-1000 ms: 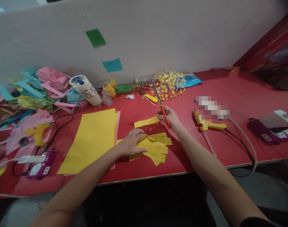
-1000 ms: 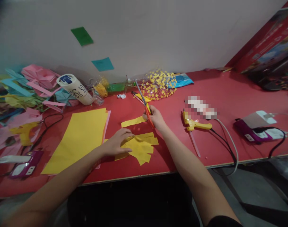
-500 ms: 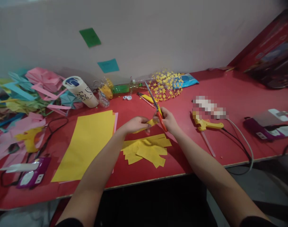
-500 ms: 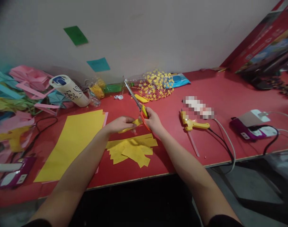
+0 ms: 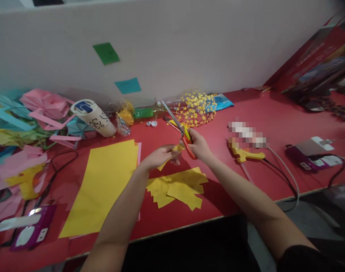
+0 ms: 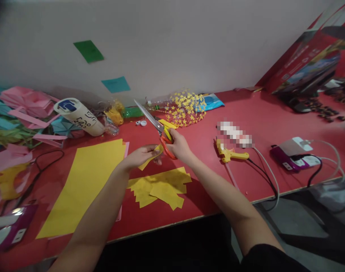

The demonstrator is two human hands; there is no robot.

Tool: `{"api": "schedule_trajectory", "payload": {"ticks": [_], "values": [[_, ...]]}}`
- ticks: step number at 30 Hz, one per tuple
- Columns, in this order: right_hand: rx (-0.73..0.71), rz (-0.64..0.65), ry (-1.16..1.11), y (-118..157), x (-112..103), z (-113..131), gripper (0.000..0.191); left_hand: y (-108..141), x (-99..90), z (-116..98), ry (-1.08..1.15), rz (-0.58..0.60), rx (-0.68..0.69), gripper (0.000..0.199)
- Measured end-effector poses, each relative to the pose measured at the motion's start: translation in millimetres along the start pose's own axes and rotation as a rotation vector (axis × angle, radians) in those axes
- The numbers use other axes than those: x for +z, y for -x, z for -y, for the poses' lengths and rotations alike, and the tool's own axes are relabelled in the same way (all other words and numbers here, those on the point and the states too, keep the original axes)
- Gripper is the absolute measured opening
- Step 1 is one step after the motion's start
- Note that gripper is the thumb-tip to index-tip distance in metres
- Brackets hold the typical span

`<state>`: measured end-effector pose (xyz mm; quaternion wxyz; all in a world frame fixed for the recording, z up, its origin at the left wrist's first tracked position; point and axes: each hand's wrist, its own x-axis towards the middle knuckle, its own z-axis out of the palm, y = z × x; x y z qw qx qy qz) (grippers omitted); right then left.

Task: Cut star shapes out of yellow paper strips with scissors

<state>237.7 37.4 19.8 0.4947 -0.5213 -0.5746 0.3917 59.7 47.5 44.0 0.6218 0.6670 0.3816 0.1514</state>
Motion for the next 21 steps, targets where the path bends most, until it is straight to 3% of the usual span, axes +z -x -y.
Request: {"api": "schedule_trajectory", "payload": {"ticks": [6, 9, 17, 21], "values": [[-0.105, 0.014, -0.072, -16.2, 2.6, 40.8, 0.034, 13.3, -8.1, -23.7, 0.041, -0.265, 0.093, 0.023], [-0.039, 0.077, -0.131, -12.8, -2.5, 54.7, 0.04, 17.6, -7.7, -35.6, 0.135, -0.438, 0.172, 0.022], [0.029, 0.421, 0.221, -1.1, -8.2, 54.1, 0.052, 23.5, -17.7, -35.4, 0.385, -0.676, 0.275, 0.018], [0.028, 0.49, 0.303, 2.2, 1.4, 53.1, 0.054, 26.7, -20.5, -37.2, 0.387, -0.722, 0.302, 0.019]]}}
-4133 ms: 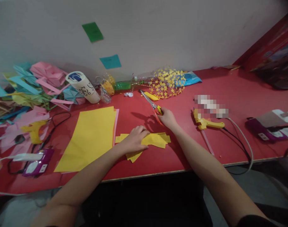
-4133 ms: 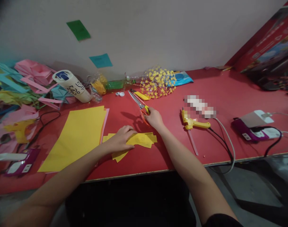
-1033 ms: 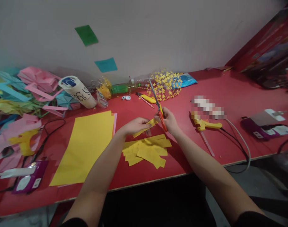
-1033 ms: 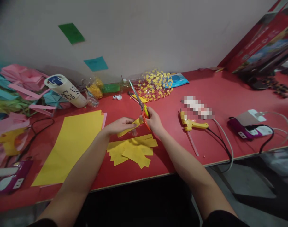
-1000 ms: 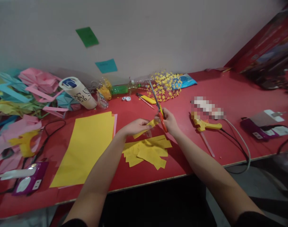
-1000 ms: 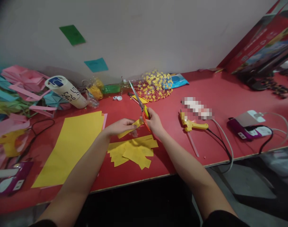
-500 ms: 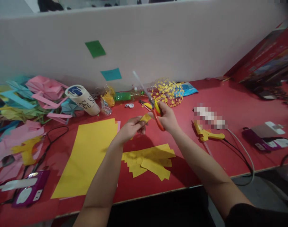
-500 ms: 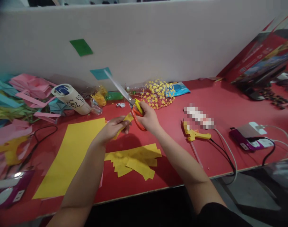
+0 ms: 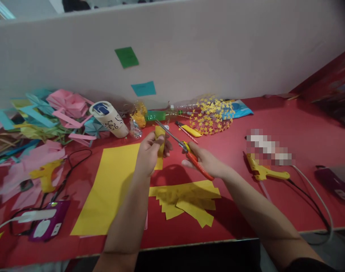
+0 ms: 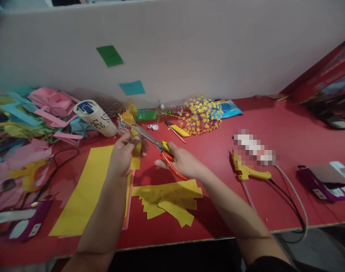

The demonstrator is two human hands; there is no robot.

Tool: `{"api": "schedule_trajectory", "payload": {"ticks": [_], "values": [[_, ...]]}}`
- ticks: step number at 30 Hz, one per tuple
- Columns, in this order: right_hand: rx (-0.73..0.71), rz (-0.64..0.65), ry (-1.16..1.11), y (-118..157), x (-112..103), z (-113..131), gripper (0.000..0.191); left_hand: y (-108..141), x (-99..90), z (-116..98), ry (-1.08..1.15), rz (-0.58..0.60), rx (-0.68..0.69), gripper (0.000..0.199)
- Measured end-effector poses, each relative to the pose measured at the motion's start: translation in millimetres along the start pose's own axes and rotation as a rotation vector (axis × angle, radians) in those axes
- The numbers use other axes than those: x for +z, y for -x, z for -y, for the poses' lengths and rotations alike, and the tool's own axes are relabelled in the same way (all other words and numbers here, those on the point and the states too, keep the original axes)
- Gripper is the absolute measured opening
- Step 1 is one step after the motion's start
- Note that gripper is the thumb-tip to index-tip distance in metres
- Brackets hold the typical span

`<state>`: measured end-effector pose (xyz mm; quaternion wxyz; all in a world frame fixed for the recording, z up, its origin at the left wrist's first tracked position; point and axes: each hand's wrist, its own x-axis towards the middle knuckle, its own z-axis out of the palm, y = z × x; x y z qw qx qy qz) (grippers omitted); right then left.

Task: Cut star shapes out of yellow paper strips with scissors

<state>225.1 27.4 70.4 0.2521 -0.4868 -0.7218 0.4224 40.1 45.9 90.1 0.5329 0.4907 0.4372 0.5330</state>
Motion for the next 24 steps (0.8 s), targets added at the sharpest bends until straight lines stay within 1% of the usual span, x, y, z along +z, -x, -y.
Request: {"api": "schedule_trajectory", "payload": {"ticks": [3, 8, 11, 14, 18, 24], "values": [[0.011, -0.013, -0.004, 0.8, 5.1, 3.1, 0.051, 1.0, -0.7, -2.4, 0.033, -0.027, 0.044, 0.018], [-0.003, 0.076, -0.018, 6.4, 6.2, 8.4, 0.051, 4.0, -5.3, -8.2, 0.035, -0.046, 0.038, 0.017], [-0.03, 0.103, -0.032, 8.0, 8.2, 9.7, 0.051, 6.4, -6.1, -9.9, 0.015, -0.056, 0.054, 0.016], [-0.043, 0.099, -0.059, 8.4, 10.7, 9.3, 0.052, 8.6, -4.5, -9.5, -0.003, -0.064, 0.087, 0.016], [-0.037, 0.097, -0.083, 9.4, 11.1, 9.0, 0.053, 11.2, -1.1, -10.2, -0.016, -0.062, 0.074, 0.017], [-0.049, 0.121, -0.154, 11.9, 9.6, 12.4, 0.052, 12.9, 1.9, -11.4, 0.031, -0.035, 0.098, 0.015]]}}
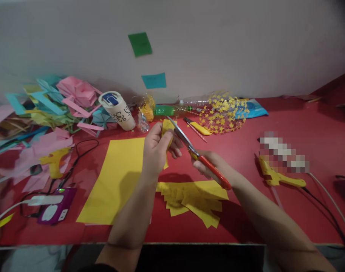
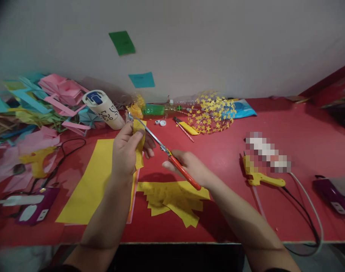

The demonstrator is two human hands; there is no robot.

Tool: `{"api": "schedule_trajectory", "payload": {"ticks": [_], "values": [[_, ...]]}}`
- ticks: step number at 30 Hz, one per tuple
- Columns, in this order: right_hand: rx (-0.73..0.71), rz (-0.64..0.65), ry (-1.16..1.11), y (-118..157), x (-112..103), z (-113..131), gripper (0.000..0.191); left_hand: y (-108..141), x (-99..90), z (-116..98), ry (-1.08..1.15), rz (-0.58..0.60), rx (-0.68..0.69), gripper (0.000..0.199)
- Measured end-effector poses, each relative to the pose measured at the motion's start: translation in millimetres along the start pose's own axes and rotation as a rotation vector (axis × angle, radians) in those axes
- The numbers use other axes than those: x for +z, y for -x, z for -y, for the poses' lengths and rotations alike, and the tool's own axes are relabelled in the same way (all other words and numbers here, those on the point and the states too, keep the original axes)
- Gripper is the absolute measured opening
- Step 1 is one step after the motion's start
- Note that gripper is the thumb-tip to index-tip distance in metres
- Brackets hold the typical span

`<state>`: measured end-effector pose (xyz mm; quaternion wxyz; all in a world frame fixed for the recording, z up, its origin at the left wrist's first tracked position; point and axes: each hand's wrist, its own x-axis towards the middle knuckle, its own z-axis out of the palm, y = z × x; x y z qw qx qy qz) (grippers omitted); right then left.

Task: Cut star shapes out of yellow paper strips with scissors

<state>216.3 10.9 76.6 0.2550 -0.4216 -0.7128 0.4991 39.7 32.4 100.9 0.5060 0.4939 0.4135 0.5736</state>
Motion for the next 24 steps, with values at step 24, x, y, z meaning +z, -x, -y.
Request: {"api": "schedule_trajectory", "payload": {"ticks": [24], "values": [[0.001, 0.01, -0.082, 1.8, 2.2, 2.3, 0.053, 0.6, -1.5, 1.3, -0.006, 0.006, 0.003, 0.021]]}}
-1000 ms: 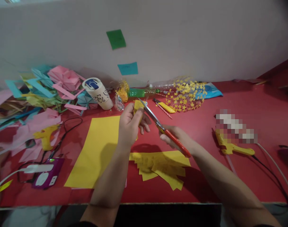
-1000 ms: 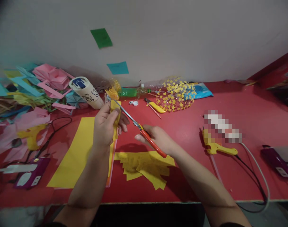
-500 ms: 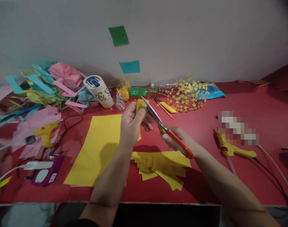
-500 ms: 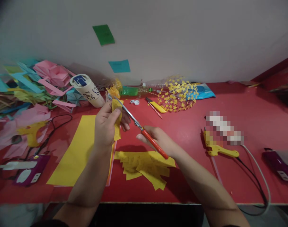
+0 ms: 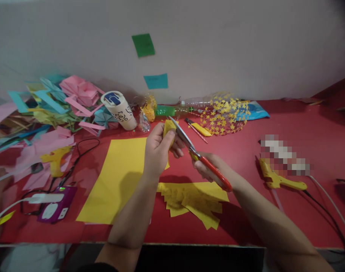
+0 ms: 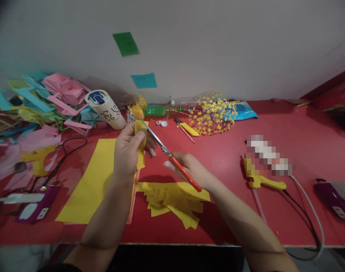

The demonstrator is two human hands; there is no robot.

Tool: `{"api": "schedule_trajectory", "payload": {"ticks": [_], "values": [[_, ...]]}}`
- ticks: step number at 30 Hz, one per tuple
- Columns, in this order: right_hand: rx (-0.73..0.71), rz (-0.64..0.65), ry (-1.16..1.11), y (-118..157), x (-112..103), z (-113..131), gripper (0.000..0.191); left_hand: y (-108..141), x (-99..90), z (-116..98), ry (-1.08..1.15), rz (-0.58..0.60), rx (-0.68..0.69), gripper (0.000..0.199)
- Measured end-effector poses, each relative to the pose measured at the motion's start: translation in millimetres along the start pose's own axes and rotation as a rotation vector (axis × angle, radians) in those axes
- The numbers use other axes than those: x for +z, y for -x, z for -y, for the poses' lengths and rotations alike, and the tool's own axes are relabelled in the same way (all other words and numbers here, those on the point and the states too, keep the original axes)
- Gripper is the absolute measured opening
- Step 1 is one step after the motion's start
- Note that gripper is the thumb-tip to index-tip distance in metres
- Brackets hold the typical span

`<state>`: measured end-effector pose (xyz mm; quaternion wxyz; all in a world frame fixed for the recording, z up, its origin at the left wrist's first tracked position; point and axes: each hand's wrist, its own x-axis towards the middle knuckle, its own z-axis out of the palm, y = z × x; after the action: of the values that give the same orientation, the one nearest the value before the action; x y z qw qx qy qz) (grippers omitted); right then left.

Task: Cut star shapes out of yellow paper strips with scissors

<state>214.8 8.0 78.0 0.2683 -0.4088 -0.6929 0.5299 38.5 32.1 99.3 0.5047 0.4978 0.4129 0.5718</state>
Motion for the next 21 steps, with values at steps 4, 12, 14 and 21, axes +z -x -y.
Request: {"api": "schedule_trajectory", "payload": {"ticks": [4, 12, 14, 21], "values": [[0.004, -0.003, 0.009, -0.1, 0.1, -0.4, 0.053, -0.2, -0.1, -0.1, -0.001, 0.001, 0.0, 0.022], [0.016, -0.002, 0.018, 0.3, -0.4, -0.6, 0.052, -0.2, -2.6, -1.1, 0.026, 0.029, -0.006, 0.019], [0.018, -0.002, 0.018, 0.8, -0.7, -0.5, 0.051, 0.1, -3.1, -2.2, 0.024, 0.032, -0.008, 0.018], [0.017, -0.003, 0.021, 0.9, -1.0, -0.1, 0.047, 0.8, -4.9, -7.7, 0.006, 0.046, -0.018, 0.02]]}}
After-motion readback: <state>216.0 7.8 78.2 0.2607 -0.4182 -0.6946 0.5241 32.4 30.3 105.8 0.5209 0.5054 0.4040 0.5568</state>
